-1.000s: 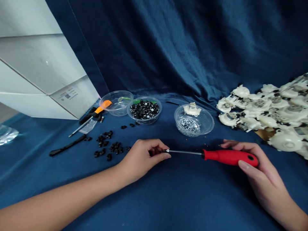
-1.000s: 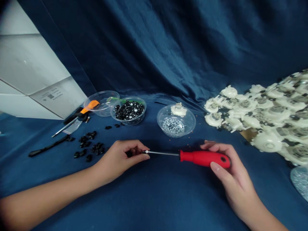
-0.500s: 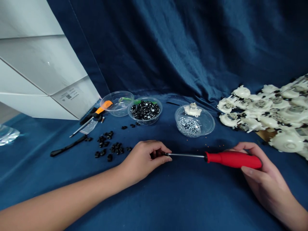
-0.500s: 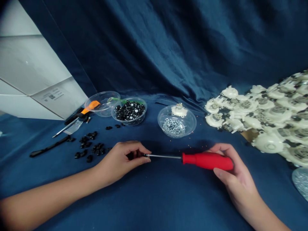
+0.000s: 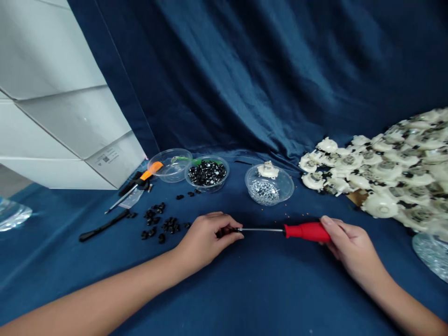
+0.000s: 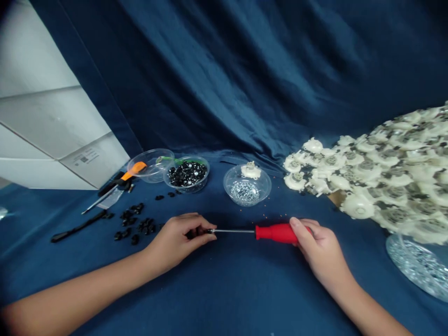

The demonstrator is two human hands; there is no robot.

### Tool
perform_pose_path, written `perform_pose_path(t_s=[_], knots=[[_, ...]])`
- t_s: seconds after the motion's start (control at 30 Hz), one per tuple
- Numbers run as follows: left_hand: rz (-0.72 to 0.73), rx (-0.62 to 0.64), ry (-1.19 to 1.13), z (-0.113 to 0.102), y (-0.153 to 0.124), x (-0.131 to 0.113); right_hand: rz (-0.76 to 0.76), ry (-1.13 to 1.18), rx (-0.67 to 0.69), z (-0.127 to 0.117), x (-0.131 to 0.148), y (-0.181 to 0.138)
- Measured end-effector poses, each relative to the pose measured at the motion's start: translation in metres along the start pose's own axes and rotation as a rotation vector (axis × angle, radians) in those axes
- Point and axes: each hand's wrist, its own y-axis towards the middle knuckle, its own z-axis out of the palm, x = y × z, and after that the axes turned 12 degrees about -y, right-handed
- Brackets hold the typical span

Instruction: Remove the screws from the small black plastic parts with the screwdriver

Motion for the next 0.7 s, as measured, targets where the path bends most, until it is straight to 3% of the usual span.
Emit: perform_pose_path(t_s=[0.23,0.33,0.53,0.7], knots=[[0.486,-0.057,0.353,-0.011,0.0,-0.002,-0.072,0.063,0.05,0.004,0.0,0.005],[0.606,-0.032,0.535,-0.015,0.0,-0.007,-0.058,0.117,0.081,0.005,-0.003,0.011],[0.554,-0.074,0.671,-0.021,0.01,-0.025,-0.08,0.211,0.057,0.009,-0.002,0.013],[0.411,-0.179,0.675,-0.041,0.038,-0.04,-0.097,0.227,0.039,0.018,-0.008,0.013]])
